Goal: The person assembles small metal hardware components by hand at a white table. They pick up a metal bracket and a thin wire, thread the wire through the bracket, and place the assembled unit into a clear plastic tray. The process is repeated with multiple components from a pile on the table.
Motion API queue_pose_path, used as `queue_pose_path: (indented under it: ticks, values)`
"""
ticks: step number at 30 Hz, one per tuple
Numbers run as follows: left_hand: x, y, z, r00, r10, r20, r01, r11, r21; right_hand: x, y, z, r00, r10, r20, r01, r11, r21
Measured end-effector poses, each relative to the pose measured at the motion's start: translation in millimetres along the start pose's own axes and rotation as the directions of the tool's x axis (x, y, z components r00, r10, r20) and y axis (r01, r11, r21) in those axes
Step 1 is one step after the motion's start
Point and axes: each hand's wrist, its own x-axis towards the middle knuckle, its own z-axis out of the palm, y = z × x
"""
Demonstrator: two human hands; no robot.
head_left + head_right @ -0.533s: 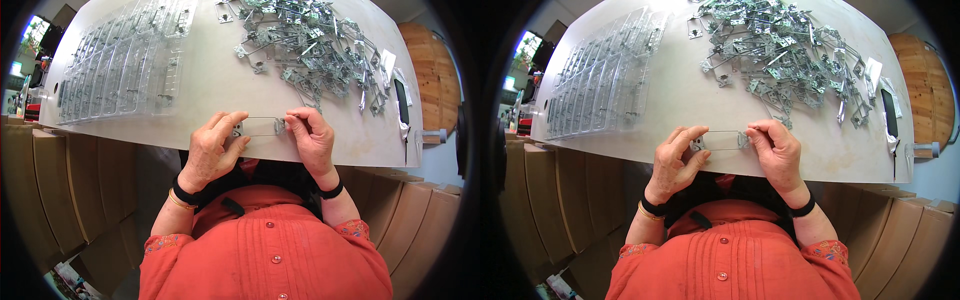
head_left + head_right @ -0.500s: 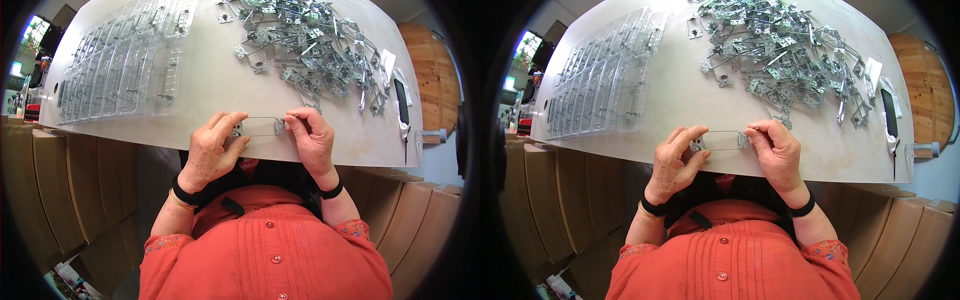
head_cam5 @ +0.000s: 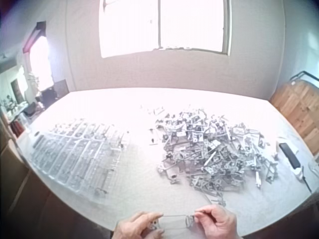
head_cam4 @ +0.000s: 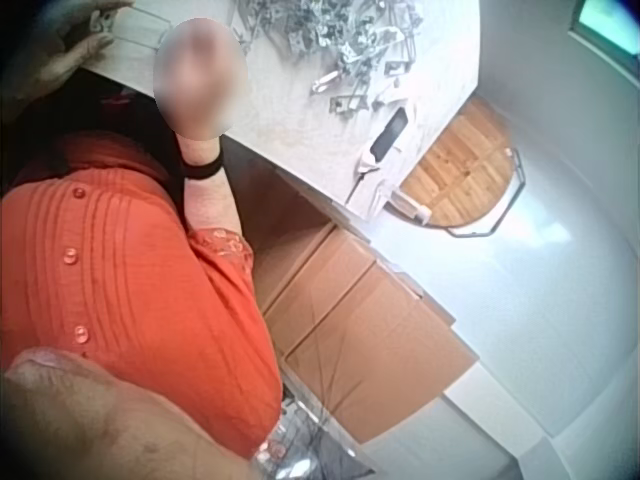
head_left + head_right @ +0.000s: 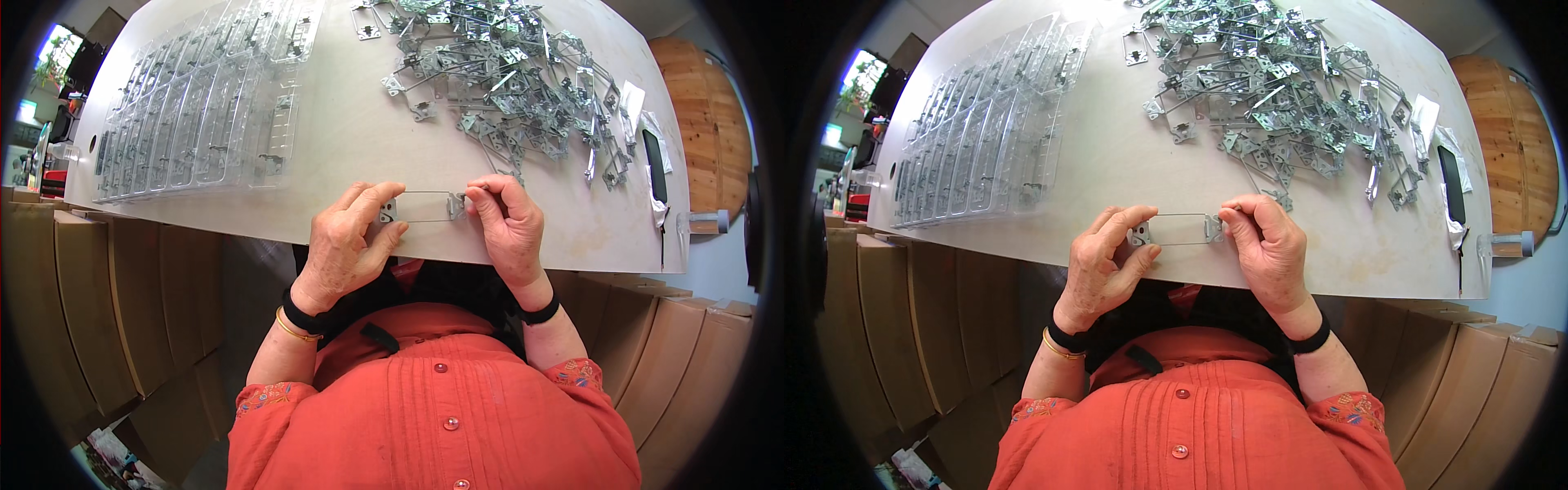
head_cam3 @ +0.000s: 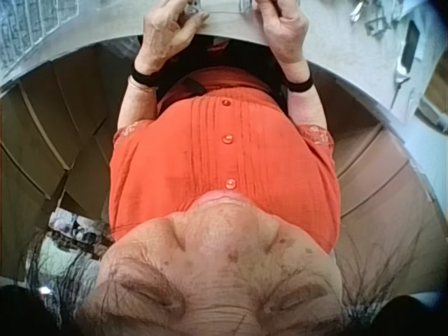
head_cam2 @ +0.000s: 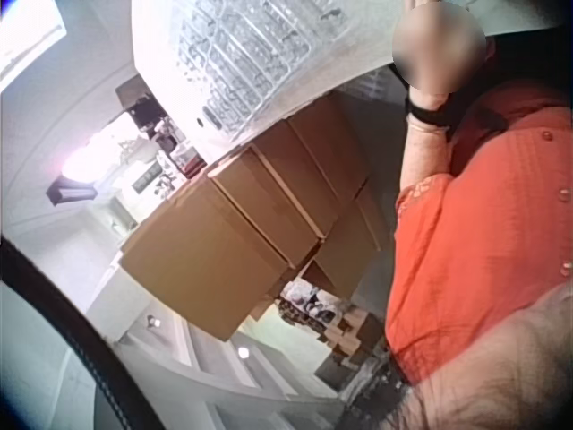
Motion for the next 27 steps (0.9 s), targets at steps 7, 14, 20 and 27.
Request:
queue_pose_path:
  ticks: [7,14,20,27]
  values:
    - [-0.7,0.1,0.8,1.0,-0.007,0.0,0.007,1.0,0.001,1.0,-4.6,1.6,1.0,-0.018,-0.017,0.017,0.999,-0.043]
    - [-0.8,0.7,0.7,1.0,-0.01,-0.001,0.01,1.0,-0.014,-0.9,1.1,0.4,1.0,-0.019,-0.002,0.019,1.0,0.002]
    - [-0.6,1.1,0.6,1.0,-0.01,-0.003,0.01,1.0,-0.008,0.4,-2.7,2.1,0.999,-0.035,-0.019,0.034,0.999,-0.032]
    - [-0.8,1.3,0.2,1.0,-0.009,0.001,0.009,1.0,0.001,0.8,-2.6,0.8,1.0,-0.018,-0.001,0.018,0.999,-0.027]
